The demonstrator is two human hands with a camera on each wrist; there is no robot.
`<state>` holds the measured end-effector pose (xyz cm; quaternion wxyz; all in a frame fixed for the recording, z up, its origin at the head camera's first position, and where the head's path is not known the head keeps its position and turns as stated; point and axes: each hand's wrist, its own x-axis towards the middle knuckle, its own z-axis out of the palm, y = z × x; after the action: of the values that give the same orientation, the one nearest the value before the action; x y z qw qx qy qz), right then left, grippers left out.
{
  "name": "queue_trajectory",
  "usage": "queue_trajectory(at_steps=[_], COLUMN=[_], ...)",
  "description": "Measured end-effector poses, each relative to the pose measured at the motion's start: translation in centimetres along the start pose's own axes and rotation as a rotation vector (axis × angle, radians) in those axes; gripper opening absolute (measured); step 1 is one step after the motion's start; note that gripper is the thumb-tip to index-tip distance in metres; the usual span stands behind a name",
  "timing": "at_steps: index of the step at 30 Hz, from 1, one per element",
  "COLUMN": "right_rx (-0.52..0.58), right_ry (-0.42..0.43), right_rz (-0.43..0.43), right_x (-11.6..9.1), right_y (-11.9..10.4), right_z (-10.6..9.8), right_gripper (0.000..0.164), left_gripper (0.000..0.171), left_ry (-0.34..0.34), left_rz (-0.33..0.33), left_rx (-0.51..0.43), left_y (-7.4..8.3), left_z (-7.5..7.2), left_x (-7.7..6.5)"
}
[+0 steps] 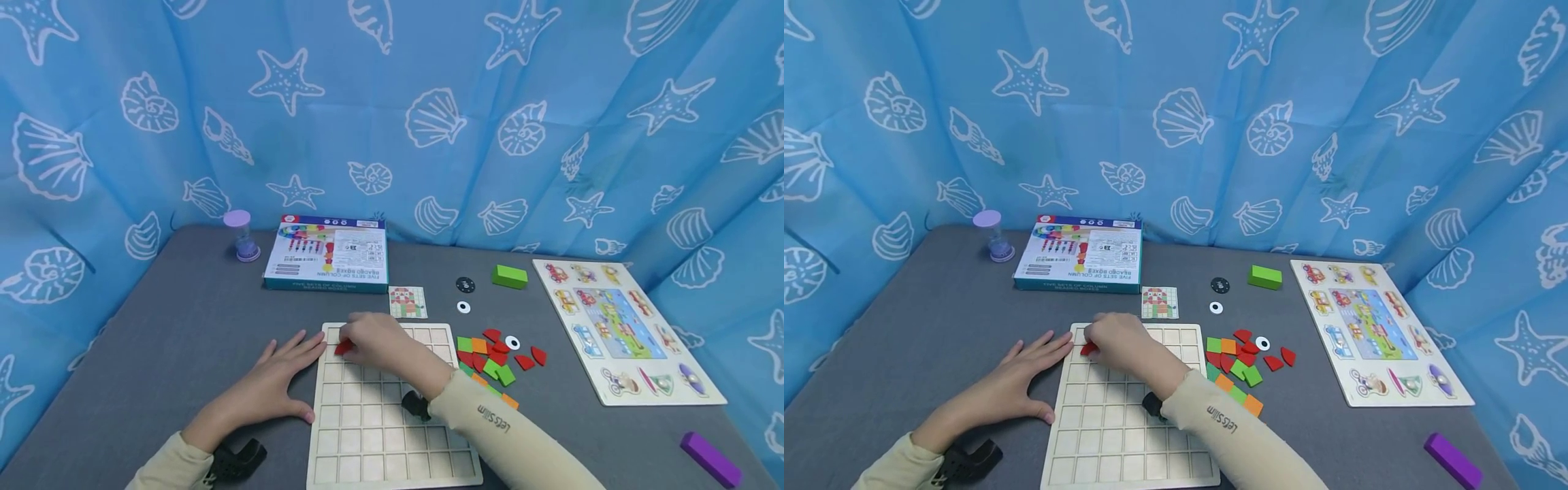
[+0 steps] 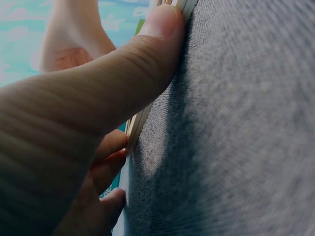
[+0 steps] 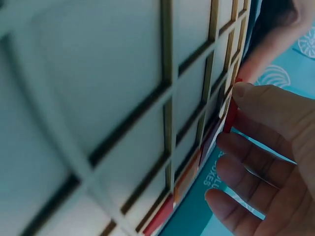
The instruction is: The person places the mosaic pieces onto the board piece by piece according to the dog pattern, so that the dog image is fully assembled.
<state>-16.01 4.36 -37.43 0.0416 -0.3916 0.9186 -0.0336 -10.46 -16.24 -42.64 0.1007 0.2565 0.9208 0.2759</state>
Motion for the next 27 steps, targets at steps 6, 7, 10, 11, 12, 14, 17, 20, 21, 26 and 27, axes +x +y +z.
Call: queue_trajectory(at_steps=[6, 7, 10, 11, 12, 14, 17, 20, 21, 26, 27], right_rx=[0.024, 0.029, 0.031, 0.027, 0.023, 0.026, 0.074, 0.138, 0.156, 0.155, 0.147], right_ry=[-0.004, 0.0, 0.013, 0.015, 0.013, 0.014, 0.032, 0.101, 0.126, 0.191, 0.182], right_rz=[-0.02, -0.021, -0.019, -0.017, -0.013, -0.006, 0.017, 0.085, 0.118, 0.299, 0.323], right_x=[0.5, 0.6, 0.8, 0.8, 0.8, 0.6, -0.5, -2.6, -3.4, -7.7, -8.5], right_y=[-0.8, -0.8, -1.1, -1.1, -1.1, -1.1, -0.3, 1.7, 2.6, 7.2, 8.0], right_z=[0.7, 0.9, 1.1, 1.1, 1.1, 1.0, 0.1, -0.9, -1.1, -0.8, -0.5], right_gripper=[0.014, 0.015, 0.015, 0.016, 0.017, 0.02, 0.023, 0.023, 0.023, 0.022, 0.021], left_gripper=[0.106, 0.105, 0.106, 0.106, 0.106, 0.106, 0.107, 0.108, 0.108, 0.107, 0.107], left_ry=[-0.018, -0.019, -0.015, -0.013, -0.012, -0.01, -0.011, -0.016, -0.017, -0.02, -0.022], left_rz=[-0.008, -0.009, -0.013, -0.013, -0.014, -0.017, -0.026, -0.035, -0.038, -0.038, -0.038], left_rx=[-0.022, -0.027, -0.026, -0.025, -0.025, -0.019, -0.008, 0.005, 0.008, 0.001, -0.002], left_y=[0.1, 0.1, 0.1, 0.1, 0.1, 0.1, 0.1, 0.1, 0.1, 0.1, 0.1], left_z=[-0.1, -0.1, -0.1, -0.1, -0.1, -0.1, -0.1, 0.0, 0.0, -0.1, -0.1], left_x=[0.0, 0.0, 0.0, 0.0, 0.0, 0.0, 0.1, 0.3, 0.3, 0.3, 0.2])
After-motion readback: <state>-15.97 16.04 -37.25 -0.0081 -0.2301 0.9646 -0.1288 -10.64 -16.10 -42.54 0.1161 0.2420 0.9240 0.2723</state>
